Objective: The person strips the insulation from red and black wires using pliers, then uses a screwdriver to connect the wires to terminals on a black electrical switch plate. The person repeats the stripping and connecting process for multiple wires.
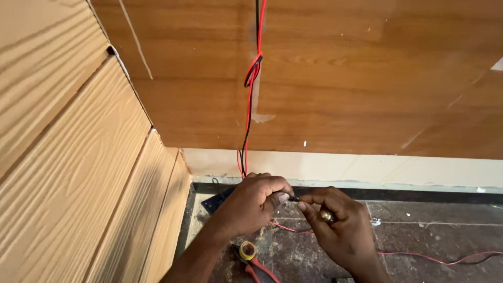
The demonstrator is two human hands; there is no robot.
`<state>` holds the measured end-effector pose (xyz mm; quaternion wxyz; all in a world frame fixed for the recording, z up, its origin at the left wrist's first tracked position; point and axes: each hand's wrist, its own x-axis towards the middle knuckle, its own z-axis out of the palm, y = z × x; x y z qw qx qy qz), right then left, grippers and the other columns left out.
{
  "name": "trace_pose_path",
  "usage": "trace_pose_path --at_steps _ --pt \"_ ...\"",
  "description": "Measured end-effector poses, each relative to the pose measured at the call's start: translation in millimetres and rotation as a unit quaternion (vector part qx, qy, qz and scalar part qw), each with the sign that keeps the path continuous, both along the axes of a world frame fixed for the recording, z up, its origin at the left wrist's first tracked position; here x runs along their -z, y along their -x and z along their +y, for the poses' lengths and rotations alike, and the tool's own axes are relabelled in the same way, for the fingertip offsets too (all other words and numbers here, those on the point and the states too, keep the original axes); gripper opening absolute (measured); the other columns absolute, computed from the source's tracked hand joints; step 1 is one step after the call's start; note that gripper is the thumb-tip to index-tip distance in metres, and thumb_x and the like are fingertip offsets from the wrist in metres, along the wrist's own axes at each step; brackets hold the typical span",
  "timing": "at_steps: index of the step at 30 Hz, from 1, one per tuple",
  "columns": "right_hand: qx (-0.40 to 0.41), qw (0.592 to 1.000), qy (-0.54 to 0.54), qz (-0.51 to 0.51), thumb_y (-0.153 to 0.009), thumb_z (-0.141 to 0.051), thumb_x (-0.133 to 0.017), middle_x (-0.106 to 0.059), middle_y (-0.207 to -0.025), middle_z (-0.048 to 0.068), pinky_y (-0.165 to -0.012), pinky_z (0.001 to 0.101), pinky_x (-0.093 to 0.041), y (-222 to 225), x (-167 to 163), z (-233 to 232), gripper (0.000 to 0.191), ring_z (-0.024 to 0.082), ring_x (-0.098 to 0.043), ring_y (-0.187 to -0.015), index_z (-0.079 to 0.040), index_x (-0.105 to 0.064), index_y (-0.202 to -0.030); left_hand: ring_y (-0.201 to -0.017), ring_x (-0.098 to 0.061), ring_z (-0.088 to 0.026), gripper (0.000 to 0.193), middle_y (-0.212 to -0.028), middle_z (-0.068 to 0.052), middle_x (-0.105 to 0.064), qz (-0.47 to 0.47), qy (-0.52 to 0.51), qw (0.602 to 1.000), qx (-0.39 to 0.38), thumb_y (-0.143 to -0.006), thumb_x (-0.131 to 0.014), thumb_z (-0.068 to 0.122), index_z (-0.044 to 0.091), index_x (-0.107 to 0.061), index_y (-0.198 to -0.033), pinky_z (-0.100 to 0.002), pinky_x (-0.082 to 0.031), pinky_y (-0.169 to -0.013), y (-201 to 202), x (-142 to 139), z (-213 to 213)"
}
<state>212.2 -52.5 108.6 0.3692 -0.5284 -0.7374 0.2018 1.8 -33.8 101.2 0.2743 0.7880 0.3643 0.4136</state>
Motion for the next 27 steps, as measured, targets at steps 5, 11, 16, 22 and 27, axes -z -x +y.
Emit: trace_pose_path --at_steps 5,11,16,22,27 --pt "-0.02 0.994 0.087 0.06 -0.083 -0.022 -0.079 -0.072 -0.059 0.0 -0.038 0.0262 -0.035 -4.0 14.8 3.6 0.016 0.005 -0.049 -0.043 -0.006 -0.08 -0.083 -0.092 -0.059 -0.026 0.04 -0.086 -0.009 -0.066 0.072 -0.047 0.996 -0.01 -0.067 -0.056 -0.015 0.005 -0.071 -0.098 -0.042 -0.045 -0.094 1.6 10.9 1.7" --pt "0.01 0.97 0.211 0.124 -0.087 -0.023 -0.076 -0.061 -0.052 0.001 -0.04 0.026 -0.028 -3.9 21.0 9.0 0.018 0.007 -0.039 -0.043 -0.006 -0.082 -0.09 -0.088 -0.063 -0.02 0.044 -0.088 -0.004 -0.071 0.012 -0.045 0.998 -0.036 -0.071 -0.055 -0.02 0.007 -0.08 -0.095 -0.037 -0.048 -0.088 -5.7 16.0 1.4" --pt "-0.017 0.905 0.296 0.305 -0.092 -0.019 -0.067 -0.044 -0.05 -0.002 -0.037 0.0277 -0.024 -7.5 30.9 14.5 0.022 0.009 -0.03 -0.041 0.0 -0.076 -0.09 -0.084 -0.071 -0.012 0.036 -0.091 -0.004 -0.073 -0.124 0.029 0.99 -0.054 -0.081 -0.06 -0.02 0.005 -0.078 -0.099 -0.025 -0.06 -0.072 -11.7 22.1 2.0" --pt "-0.054 0.722 0.45 0.522 -0.097 -0.017 -0.063 -0.054 -0.061 0.001 -0.035 0.0243 -0.025 -8.4 44.3 25.5 0.023 0.007 -0.031 -0.042 0.002 -0.068 -0.084 -0.086 -0.071 -0.014 0.038 -0.09 -0.007 -0.069 -0.189 0.055 0.979 -0.053 -0.076 -0.055 -0.025 0.001 -0.075 -0.094 -0.023 -0.062 -0.077 -21.9 25.4 1.1" --pt "0.022 0.951 0.197 0.237 -0.094 -0.011 -0.063 -0.069 -0.066 0.006 -0.038 0.0228 -0.036 5.3 35.2 20.4 0.02 0.006 -0.043 -0.045 -0.005 -0.08 -0.1 -0.089 -0.072 -0.018 0.03 -0.093 -0.01 -0.069 -0.163 0.015 0.984 -0.063 -0.077 -0.057 -0.023 -0.003 -0.071 -0.093 -0.027 -0.062 -0.077 -16.6 27.9 7.7"
